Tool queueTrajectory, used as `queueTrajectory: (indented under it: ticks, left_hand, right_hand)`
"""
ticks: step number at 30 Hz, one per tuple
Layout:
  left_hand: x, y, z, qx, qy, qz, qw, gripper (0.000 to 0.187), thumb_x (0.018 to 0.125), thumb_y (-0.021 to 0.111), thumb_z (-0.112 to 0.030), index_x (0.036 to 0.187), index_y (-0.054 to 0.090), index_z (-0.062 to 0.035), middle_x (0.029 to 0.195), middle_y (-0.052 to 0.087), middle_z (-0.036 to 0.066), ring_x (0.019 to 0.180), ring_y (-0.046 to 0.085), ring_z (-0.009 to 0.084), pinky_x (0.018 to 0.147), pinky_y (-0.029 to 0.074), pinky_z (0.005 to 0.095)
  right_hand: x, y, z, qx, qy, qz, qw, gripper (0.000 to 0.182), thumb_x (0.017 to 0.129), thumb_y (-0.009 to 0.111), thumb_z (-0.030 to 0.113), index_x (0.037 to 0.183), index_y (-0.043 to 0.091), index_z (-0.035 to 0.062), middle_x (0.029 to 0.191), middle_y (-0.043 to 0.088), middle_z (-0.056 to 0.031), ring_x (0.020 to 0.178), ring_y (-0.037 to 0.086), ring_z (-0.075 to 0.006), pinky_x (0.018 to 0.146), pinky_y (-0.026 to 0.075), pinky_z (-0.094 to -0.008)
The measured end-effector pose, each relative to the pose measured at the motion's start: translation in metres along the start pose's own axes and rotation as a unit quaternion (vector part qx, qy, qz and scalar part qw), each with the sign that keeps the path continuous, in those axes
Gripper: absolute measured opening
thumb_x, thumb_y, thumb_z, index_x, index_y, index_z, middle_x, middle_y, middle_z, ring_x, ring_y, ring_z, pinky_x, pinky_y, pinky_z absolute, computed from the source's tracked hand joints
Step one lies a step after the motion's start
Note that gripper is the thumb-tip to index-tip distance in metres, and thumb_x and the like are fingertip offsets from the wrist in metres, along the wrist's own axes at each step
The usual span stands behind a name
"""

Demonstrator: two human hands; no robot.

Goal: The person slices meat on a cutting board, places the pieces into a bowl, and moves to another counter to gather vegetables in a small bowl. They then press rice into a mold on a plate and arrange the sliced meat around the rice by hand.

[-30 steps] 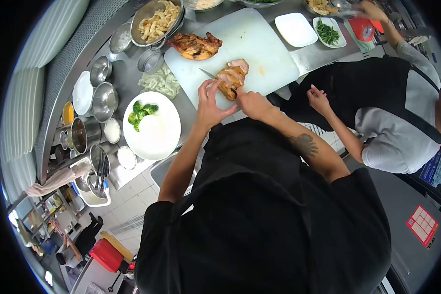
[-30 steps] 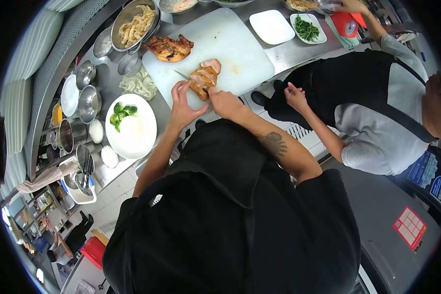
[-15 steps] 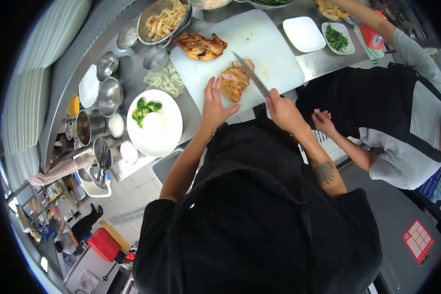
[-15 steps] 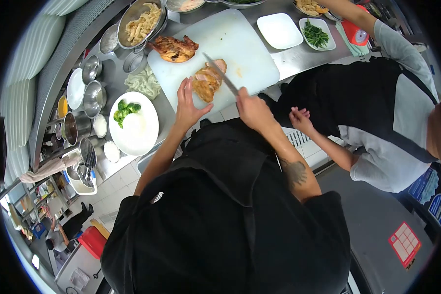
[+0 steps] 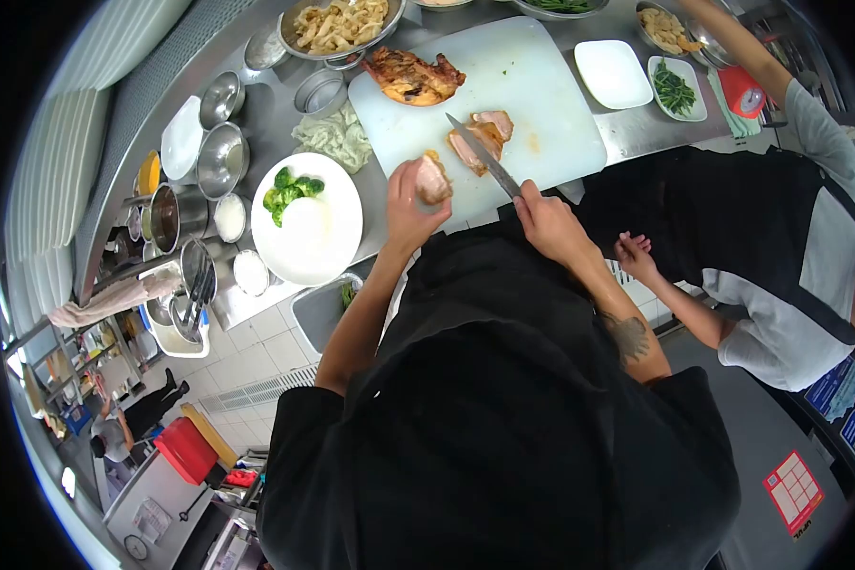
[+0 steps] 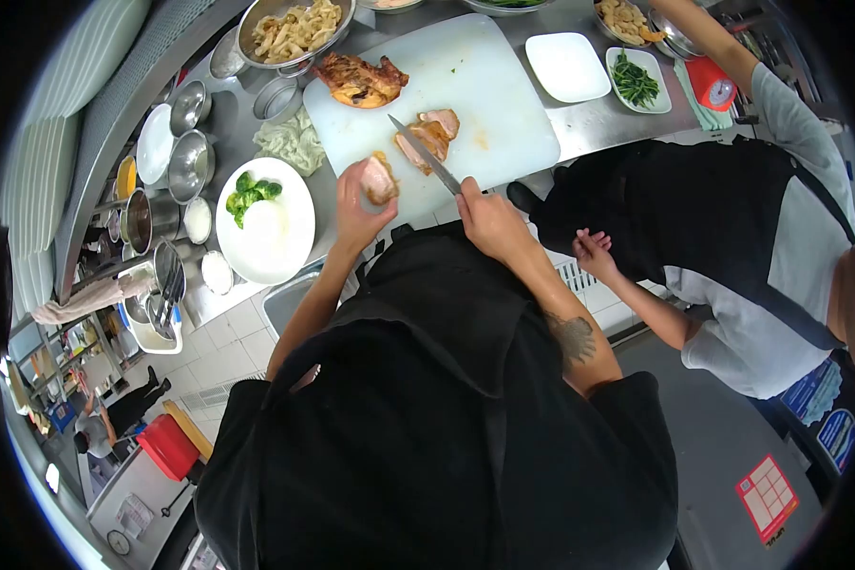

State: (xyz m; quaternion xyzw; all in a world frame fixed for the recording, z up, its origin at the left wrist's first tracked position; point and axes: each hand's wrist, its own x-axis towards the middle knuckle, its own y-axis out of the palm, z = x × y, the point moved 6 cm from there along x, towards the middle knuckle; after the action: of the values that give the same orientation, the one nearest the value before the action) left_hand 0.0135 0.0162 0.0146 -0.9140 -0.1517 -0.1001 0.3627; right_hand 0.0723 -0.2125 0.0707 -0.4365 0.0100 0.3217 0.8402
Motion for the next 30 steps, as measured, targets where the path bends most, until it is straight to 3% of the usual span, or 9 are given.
queueTrajectory:
  ticks: [3, 5, 9, 12, 17, 19, 22, 24, 30]
  left_hand:
    - [-0.019, -0.02, 0.0, 0.071, -0.013, -0.049, 0.996, 0.084, 0.066, 0.082, -0.022, 0.138, 0.045, 0.0006, 0.128, 0.049, 0.023, 0.122, 0.046, 0.0412, 0.105, 0.04, 0.049]
    - [-0.031, -0.027, 0.004, 0.133, -0.112, -0.098, 0.98, 0.085, 0.068, 0.082, -0.026, 0.137, 0.043, 0.0035, 0.126, 0.049, 0.024, 0.117, 0.046, 0.0412, 0.102, 0.04, 0.0501]
    - [-0.018, -0.005, -0.003, 0.166, -0.236, -0.088, 0.953, 0.085, 0.069, 0.08, -0.029, 0.137, 0.042, 0.0057, 0.123, 0.049, 0.024, 0.112, 0.045, 0.0406, 0.099, 0.039, 0.0496]
    - [0.006, 0.012, -0.006, 0.168, -0.201, -0.06, 0.963, 0.081, 0.072, 0.077, -0.022, 0.139, 0.041, 0.006, 0.126, 0.049, 0.023, 0.115, 0.046, 0.0406, 0.101, 0.04, 0.0488]
    - [0.009, 0.03, -0.016, -0.009, 0.021, 0.134, 0.991, 0.081, 0.072, 0.075, -0.009, 0.145, 0.04, -0.0032, 0.136, 0.045, 0.021, 0.127, 0.044, 0.0399, 0.105, 0.043, 0.0445]
    - [0.0, 0.019, -0.012, -0.045, -0.011, 0.117, 0.992, 0.082, 0.07, 0.077, -0.01, 0.144, 0.042, -0.0069, 0.136, 0.044, 0.02, 0.129, 0.043, 0.0383, 0.105, 0.044, 0.0431]
    - [-0.006, 0.002, -0.009, -0.027, -0.007, 0.052, 0.998, 0.077, 0.068, 0.078, -0.012, 0.138, 0.048, -0.009, 0.13, 0.048, 0.017, 0.121, 0.049, 0.036, 0.097, 0.05, 0.0411]
    - [-0.009, 0.001, -0.009, -0.03, 0.016, 0.033, 0.999, 0.061, 0.068, 0.079, -0.014, 0.124, 0.058, -0.0077, 0.121, 0.053, 0.013, 0.115, 0.053, 0.033, 0.094, 0.051, 0.0405]
    - [0.001, 0.011, -0.007, 0.003, 0.079, 0.014, 0.997, 0.035, 0.068, 0.076, -0.014, 0.099, 0.064, -0.0055, 0.106, 0.06, 0.009, 0.101, 0.059, 0.0295, 0.088, 0.052, 0.0408]
  right_hand:
    - [0.007, 0.017, -0.001, -0.019, -0.036, -0.001, 0.999, 0.021, 0.101, 0.048, 0.021, 0.103, 0.043, 0.0011, 0.068, 0.061, -0.0319, 0.066, 0.06, -0.0537, 0.064, 0.048, -0.0618]
    - [0.015, 0.037, -0.002, -0.036, -0.052, 0.017, 0.998, 0.021, 0.101, 0.048, 0.021, 0.103, 0.043, 0.0015, 0.068, 0.061, -0.032, 0.067, 0.061, -0.053, 0.064, 0.049, -0.0617]
    - [0.037, 0.058, -0.013, -0.035, -0.075, 0.026, 0.996, 0.02, 0.101, 0.048, 0.021, 0.104, 0.044, 0.0018, 0.071, 0.063, -0.0324, 0.07, 0.064, -0.052, 0.064, 0.05, -0.0618]
    - [0.051, 0.046, -0.021, -0.068, -0.065, 0.028, 0.995, 0.021, 0.101, 0.047, 0.022, 0.104, 0.044, 0.0013, 0.072, 0.063, -0.0324, 0.07, 0.064, -0.0522, 0.064, 0.051, -0.0615]
    - [0.051, 0.041, -0.031, -0.117, -0.024, 0.024, 0.993, 0.02, 0.1, 0.048, 0.021, 0.104, 0.043, 0.0014, 0.072, 0.063, -0.0325, 0.071, 0.063, -0.0536, 0.063, 0.05, -0.0623]
    - [0.047, 0.039, -0.026, -0.13, -0.017, 0.012, 0.991, 0.019, 0.1, 0.048, 0.02, 0.106, 0.043, 0.0022, 0.07, 0.062, -0.0327, 0.07, 0.062, -0.0544, 0.062, 0.049, -0.0634]
    - [0.026, 0.034, -0.004, -0.185, -0.03, 0.013, 0.982, 0.024, 0.101, 0.052, 0.025, 0.102, 0.055, 0.0015, 0.069, 0.065, -0.0224, 0.063, 0.065, -0.037, 0.06, 0.053, -0.0432]
    - [0.006, 0.032, 0.014, -0.223, -0.036, 0.018, 0.974, 0.03, 0.102, 0.055, 0.029, 0.099, 0.063, 0.001, 0.068, 0.067, -0.0156, 0.059, 0.066, -0.0253, 0.059, 0.055, -0.0297]
    - [-0.017, 0.021, 0.033, -0.229, -0.037, 0.096, 0.968, 0.022, 0.099, 0.053, 0.022, 0.101, 0.056, 0.0003, 0.071, 0.066, -0.022, 0.064, 0.066, -0.0355, 0.061, 0.055, -0.0405]
